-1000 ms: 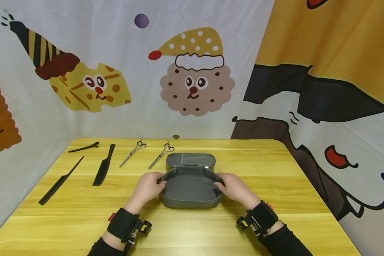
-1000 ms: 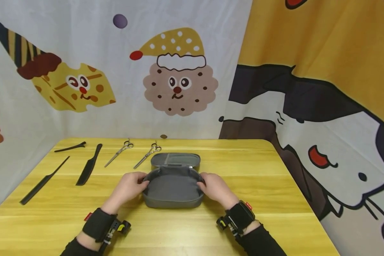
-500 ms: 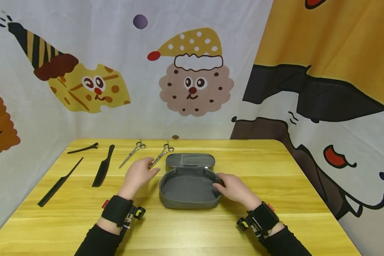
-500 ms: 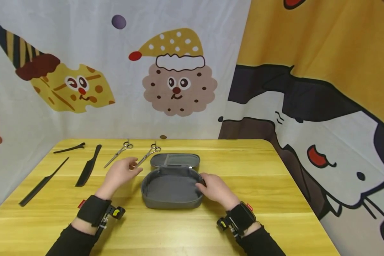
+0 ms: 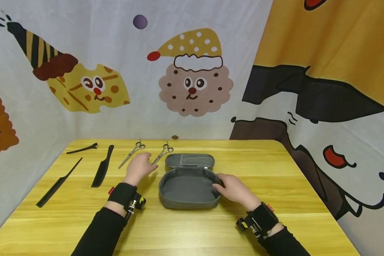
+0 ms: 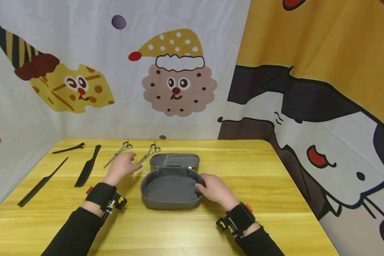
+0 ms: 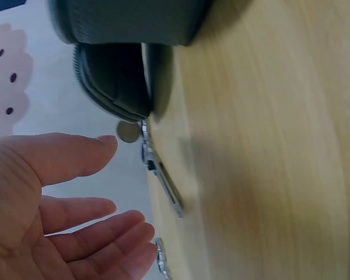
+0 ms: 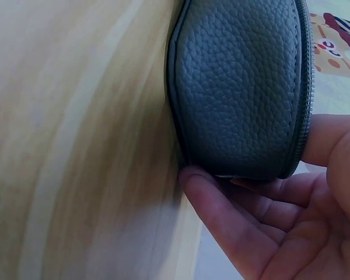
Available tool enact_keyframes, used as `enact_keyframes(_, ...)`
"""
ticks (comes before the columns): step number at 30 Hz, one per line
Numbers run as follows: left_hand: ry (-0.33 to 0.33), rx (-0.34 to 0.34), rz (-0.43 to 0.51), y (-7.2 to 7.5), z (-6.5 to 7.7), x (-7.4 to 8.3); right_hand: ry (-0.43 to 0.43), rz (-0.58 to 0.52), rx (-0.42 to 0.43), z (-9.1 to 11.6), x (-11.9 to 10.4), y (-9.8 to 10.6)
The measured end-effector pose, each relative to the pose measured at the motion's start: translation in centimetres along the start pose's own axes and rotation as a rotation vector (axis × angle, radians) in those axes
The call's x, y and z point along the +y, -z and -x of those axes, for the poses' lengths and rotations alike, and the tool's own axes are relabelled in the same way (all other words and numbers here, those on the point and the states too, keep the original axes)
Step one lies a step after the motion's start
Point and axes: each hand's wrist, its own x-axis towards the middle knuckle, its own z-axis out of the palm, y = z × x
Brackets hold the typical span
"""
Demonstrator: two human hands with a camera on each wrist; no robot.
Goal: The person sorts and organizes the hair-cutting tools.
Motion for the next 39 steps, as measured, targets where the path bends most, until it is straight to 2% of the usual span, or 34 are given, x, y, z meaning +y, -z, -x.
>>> enact_keyframes(7,0.022,-0.039,-0.033,-0.5,-1.3,-0.2,0.002,-0.009,0.000,0.1,0.1,-0.1)
enact_keyframes(19,0.066,-0.055,-0.095,-1.2,-2.9,-0.4,-0.002,-0.002,0.013,0.1,-0.1,-0.1)
enact_keyframes(25,0.085,-0.082,-0.106,-1.5,-3.4,-0.3,-0.001,-0.010,0.017,0.2,-0.1,-0.1)
enact_keyframes(39,0.156,-0.076,-0.083,-2.3,-3.8,-0.2,-0.006,-0.016,0.014,0.1,0.0,-0.1)
